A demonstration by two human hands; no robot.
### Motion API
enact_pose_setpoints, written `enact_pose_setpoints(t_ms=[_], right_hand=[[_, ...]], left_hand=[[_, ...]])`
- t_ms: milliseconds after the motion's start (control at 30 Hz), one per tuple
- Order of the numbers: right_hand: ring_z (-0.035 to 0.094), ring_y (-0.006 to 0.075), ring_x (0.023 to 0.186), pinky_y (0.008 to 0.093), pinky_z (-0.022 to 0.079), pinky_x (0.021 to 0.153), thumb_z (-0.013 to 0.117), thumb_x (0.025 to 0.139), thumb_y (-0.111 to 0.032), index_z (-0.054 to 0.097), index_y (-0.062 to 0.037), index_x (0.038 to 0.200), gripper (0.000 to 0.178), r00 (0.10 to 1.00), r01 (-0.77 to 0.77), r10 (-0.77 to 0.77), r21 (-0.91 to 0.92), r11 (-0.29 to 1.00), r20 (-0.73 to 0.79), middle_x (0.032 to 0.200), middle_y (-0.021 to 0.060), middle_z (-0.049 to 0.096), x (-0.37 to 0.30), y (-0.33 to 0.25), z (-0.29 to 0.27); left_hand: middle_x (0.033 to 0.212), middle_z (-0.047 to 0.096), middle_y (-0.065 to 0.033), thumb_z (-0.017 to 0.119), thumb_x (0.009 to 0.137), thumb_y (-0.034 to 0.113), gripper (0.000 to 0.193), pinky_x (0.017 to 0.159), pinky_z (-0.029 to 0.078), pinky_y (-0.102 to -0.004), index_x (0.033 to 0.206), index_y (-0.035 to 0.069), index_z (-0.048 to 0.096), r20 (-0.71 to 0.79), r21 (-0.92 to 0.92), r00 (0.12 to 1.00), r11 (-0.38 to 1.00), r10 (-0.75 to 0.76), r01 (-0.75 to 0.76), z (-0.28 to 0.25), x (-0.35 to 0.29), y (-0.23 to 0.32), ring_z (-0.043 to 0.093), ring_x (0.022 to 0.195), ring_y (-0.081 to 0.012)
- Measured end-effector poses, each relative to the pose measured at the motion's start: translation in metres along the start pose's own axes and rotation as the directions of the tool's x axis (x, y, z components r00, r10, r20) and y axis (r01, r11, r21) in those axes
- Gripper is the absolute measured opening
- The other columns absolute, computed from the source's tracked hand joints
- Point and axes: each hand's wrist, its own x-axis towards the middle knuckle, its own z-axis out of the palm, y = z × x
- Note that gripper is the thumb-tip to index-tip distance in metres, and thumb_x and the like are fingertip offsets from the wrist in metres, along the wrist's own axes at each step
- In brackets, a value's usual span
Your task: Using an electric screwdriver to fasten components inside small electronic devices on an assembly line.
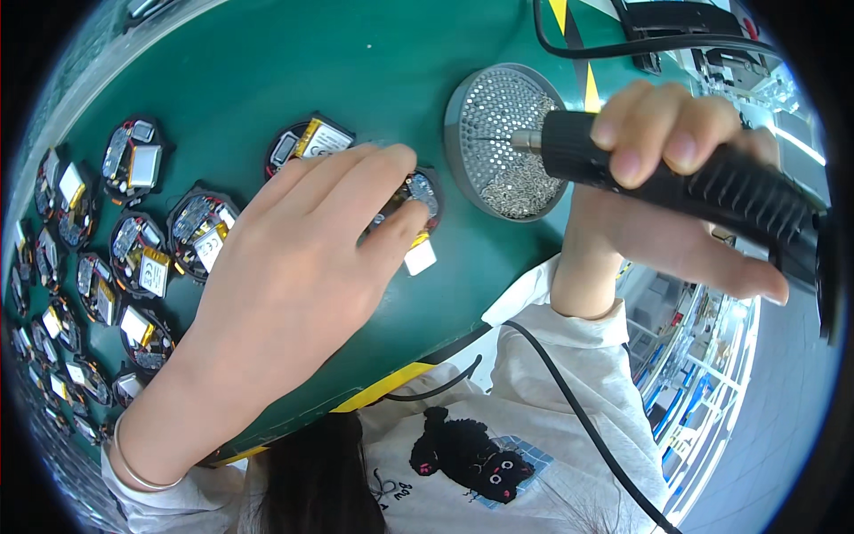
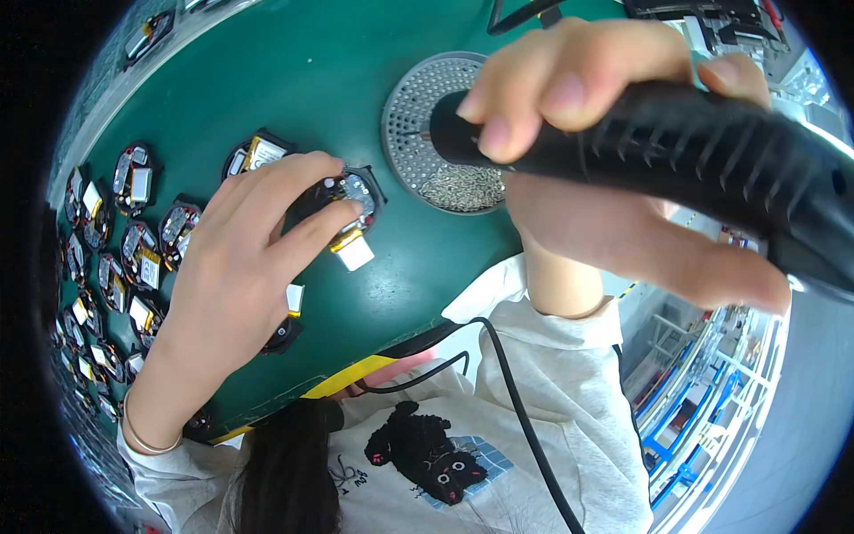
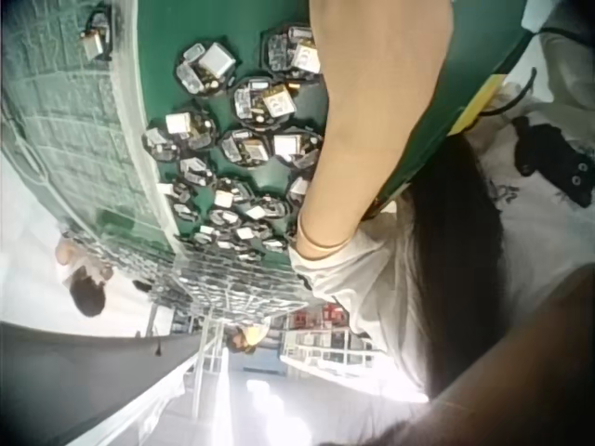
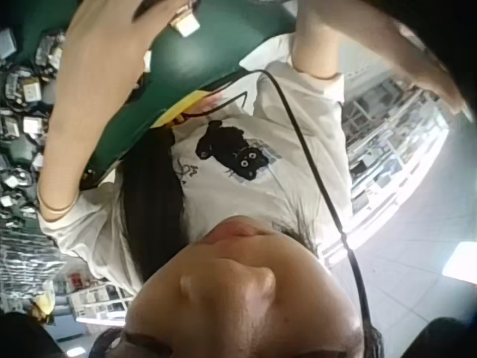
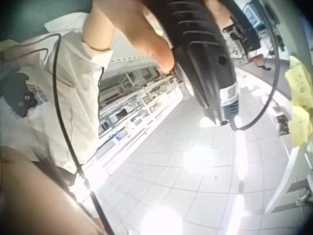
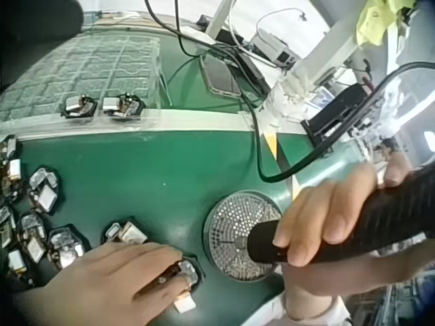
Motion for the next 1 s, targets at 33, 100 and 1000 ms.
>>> enact_pose_setpoints(t_ms=[33, 100, 1000], right_hand=[[0.058, 0.0213, 0.067, 0.0377, 0.048, 0.060, 0.043, 0.077, -0.085, 0.048, -0.0112, 0.134, 0.093, 0.999, -0.004, 0.003, 0.038, 0.999, 0.033, 0.101, 0.0114, 0.057, -0.001, 0.005, -0.003], [0.058, 0.0223, 0.068, 0.0385, 0.048, 0.060, 0.042, 0.076, -0.086, 0.045, -0.0111, 0.136, 0.096, 0.998, -0.008, 0.003, 0.060, 0.998, 0.068, 0.102, 0.0124, 0.057, 0.002, 0.010, 0.000], [0.059, 0.0223, 0.071, 0.0374, 0.049, 0.062, 0.043, 0.076, -0.086, 0.041, -0.0113, 0.139, 0.098, 0.992, 0.018, -0.024, 0.049, 0.999, 0.124, 0.106, 0.0135, 0.057, 0.003, 0.014, 0.008]], left_hand=[[0.115, 0.057, -0.0143, 0.064, 0.065, -0.005, 0.040, 0.084, 0.048, -0.0420, 0.104, 0.001, 0.064, 0.000, 0.031, 1.000, 0.999, -0.013, 0.013, 0.001, -0.001, 0.001, 0.059, 0.100, -0.0335], [0.124, 0.054, -0.0157, 0.061, 0.066, -0.008, 0.044, 0.087, 0.047, -0.0431, 0.109, 0.003, 0.061, 0.041, 0.053, 0.998, 0.998, -0.048, 0.046, -0.001, 0.000, 0.005, 0.058, 0.103, -0.0351], [0.128, 0.054, -0.0193, 0.077, 0.065, 0.001, 0.032, 0.096, 0.047, -0.0419, 0.091, -0.004, 0.059, -0.053, -0.118, 0.985, 0.981, -0.163, 0.156, 0.008, 0.001, 0.002, 0.059, 0.113, -0.0329]])
